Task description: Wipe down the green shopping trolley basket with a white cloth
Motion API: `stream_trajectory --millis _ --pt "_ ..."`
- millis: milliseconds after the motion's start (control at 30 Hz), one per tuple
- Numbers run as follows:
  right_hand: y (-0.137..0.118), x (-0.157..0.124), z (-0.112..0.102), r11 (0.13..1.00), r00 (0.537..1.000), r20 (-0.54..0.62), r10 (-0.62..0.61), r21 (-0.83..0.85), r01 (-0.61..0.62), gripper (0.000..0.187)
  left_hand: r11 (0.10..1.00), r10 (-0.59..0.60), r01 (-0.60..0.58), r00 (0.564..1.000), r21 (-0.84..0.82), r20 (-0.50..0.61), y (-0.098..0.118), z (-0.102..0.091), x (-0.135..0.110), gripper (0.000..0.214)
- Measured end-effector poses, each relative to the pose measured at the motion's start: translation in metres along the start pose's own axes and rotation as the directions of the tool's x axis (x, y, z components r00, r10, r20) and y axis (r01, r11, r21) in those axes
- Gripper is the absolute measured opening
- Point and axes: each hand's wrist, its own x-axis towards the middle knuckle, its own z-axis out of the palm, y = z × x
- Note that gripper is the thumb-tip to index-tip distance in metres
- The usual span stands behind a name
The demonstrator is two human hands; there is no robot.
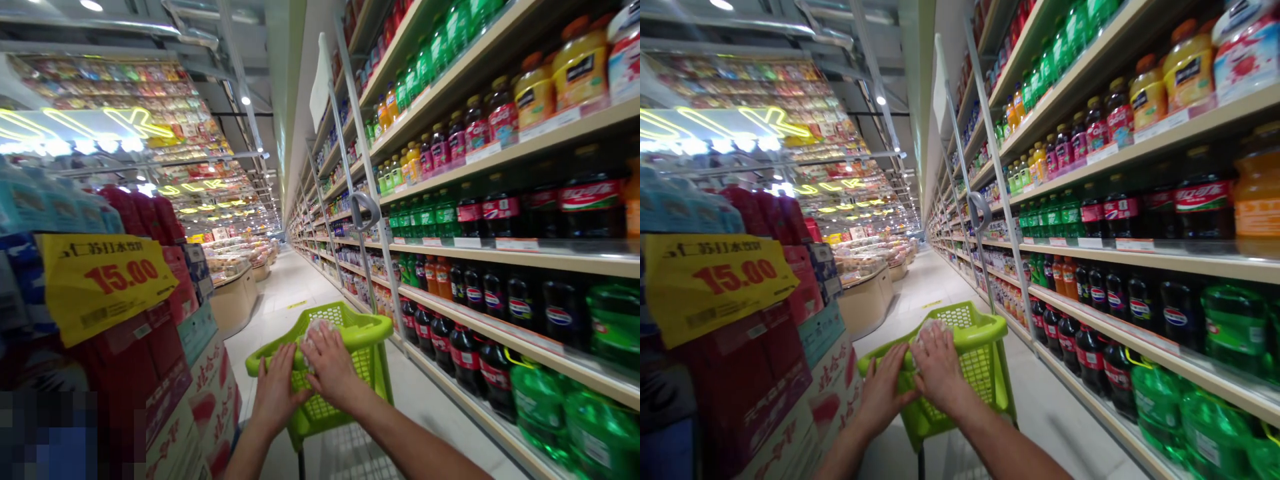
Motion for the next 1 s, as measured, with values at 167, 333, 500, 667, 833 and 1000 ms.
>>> stream_trajectory --millis 167,333,500,667,833,1000 --pt "0.049 -0.019 0.0 0.997 0.973 -0.214 -0.082 -0.03 0.078 0.039 0.997 -0.044 0.041 0.998 0.073 0.051 -0.002 -0.01 -0.004 0.065" --pt "0.098 -0.045 -0.027 0.997 0.914 -0.399 0.08 0.033 -0.073 0.039 0.997 -0.028 0.032 0.998 0.07 -0.054 0.003 0.002 -0.01 0.061" --pt "0.056 -0.034 -0.019 0.987 0.945 -0.323 -0.045 0.129 0.091 0.04 0.995 -0.001 0.014 0.991 0.103 -0.131 0.002 0.014 -0.012 0.061" --pt "0.027 -0.015 0.0 0.99 0.921 -0.388 -0.035 0.111 0.085 0.04 0.992 0.047 -0.029 0.988 0.12 -0.15 -0.005 0.019 -0.012 0.057" --pt "0.075 -0.032 -0.013 0.982 0.931 -0.346 -0.115 0.103 0.159 0.053 0.993 0.054 -0.035 0.982 0.11 -0.179 -0.005 0.016 -0.014 0.055" --pt "0.141 -0.052 -0.048 0.987 0.903 -0.409 0.133 0.137 -0.084 0.043 0.996 0.021 -0.007 0.987 0.09 -0.156 0.001 0.013 -0.014 0.055"
